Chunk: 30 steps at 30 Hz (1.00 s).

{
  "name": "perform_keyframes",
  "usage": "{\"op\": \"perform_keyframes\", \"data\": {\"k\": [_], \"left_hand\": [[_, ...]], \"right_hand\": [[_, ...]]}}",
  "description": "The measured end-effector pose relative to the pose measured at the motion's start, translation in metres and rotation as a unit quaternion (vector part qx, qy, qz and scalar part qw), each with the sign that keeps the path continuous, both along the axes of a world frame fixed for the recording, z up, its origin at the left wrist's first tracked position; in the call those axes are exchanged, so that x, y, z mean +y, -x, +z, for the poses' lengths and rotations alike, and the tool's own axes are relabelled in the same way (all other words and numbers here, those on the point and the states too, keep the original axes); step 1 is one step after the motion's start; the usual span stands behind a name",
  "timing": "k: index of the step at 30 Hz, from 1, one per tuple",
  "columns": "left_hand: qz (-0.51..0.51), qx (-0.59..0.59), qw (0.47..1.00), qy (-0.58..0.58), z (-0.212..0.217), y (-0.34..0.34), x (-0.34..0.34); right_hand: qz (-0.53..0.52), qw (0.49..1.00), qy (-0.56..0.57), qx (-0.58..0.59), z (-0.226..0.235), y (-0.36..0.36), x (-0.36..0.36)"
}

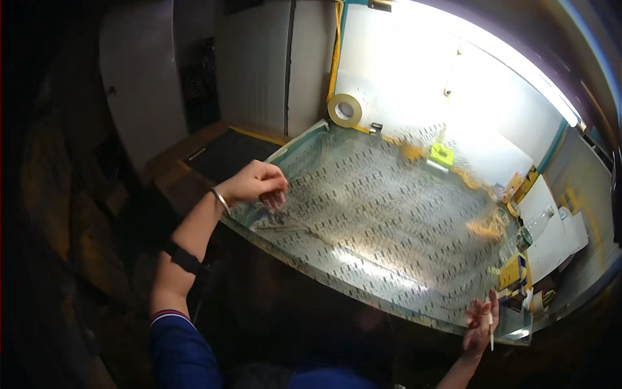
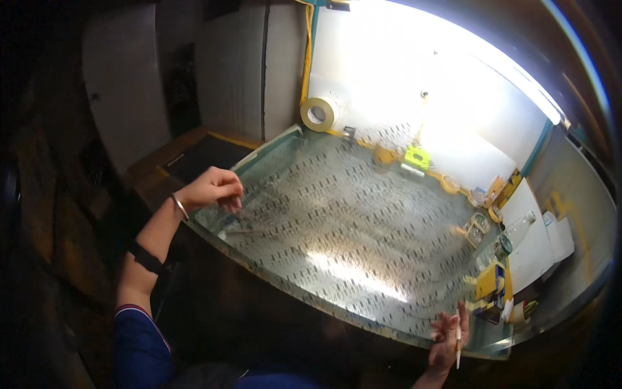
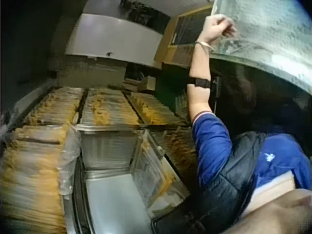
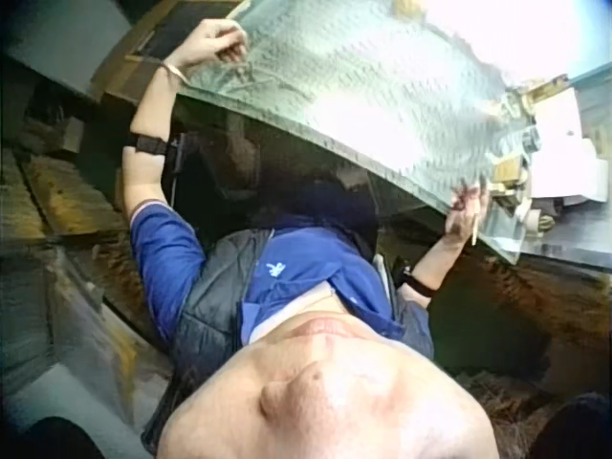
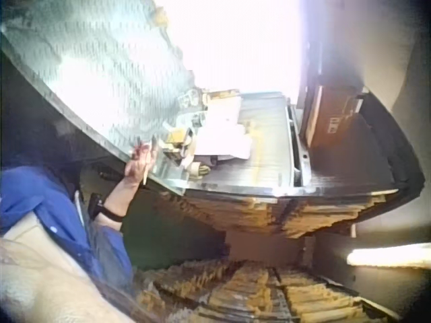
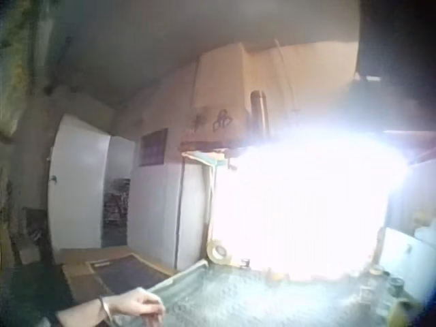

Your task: Inspecting and marking a large patterned transparent film on a light table using a marking tool.

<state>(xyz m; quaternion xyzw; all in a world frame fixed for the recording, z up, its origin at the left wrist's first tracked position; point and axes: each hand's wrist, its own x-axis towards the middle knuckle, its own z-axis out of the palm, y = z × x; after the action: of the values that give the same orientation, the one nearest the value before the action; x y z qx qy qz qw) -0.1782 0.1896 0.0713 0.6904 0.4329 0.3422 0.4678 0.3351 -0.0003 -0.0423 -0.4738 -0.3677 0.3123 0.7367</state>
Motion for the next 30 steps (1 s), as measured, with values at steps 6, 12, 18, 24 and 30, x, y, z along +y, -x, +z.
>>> {"op": "perform_keyframes", "data": {"k": [6, 12, 18, 24, 30], "left_hand": [[0.196, -0.048, 0.978, -0.044, 0.003, 0.058, -0.023], [0.241, -0.322, 0.912, 0.074, -0.065, 0.023, -0.073], [0.097, -0.330, 0.906, 0.245, -0.099, -0.083, -0.138], [0.102, -0.371, 0.887, 0.257, -0.104, -0.139, -0.144], [0.069, -0.354, 0.892, 0.273, -0.108, -0.154, -0.147]], "right_hand": [[-0.002, 0.998, 0.014, 0.061, 0.006, 0.007, 0.007], [-0.018, 0.998, -0.001, 0.057, 0.006, 0.011, 0.003], [0.002, 0.999, -0.006, -0.054, 0.023, 0.050, 0.011], [0.065, 0.956, 0.011, -0.287, 0.046, 0.102, 0.019], [0.138, 0.889, 0.003, -0.437, 0.019, 0.101, 0.037]]}}
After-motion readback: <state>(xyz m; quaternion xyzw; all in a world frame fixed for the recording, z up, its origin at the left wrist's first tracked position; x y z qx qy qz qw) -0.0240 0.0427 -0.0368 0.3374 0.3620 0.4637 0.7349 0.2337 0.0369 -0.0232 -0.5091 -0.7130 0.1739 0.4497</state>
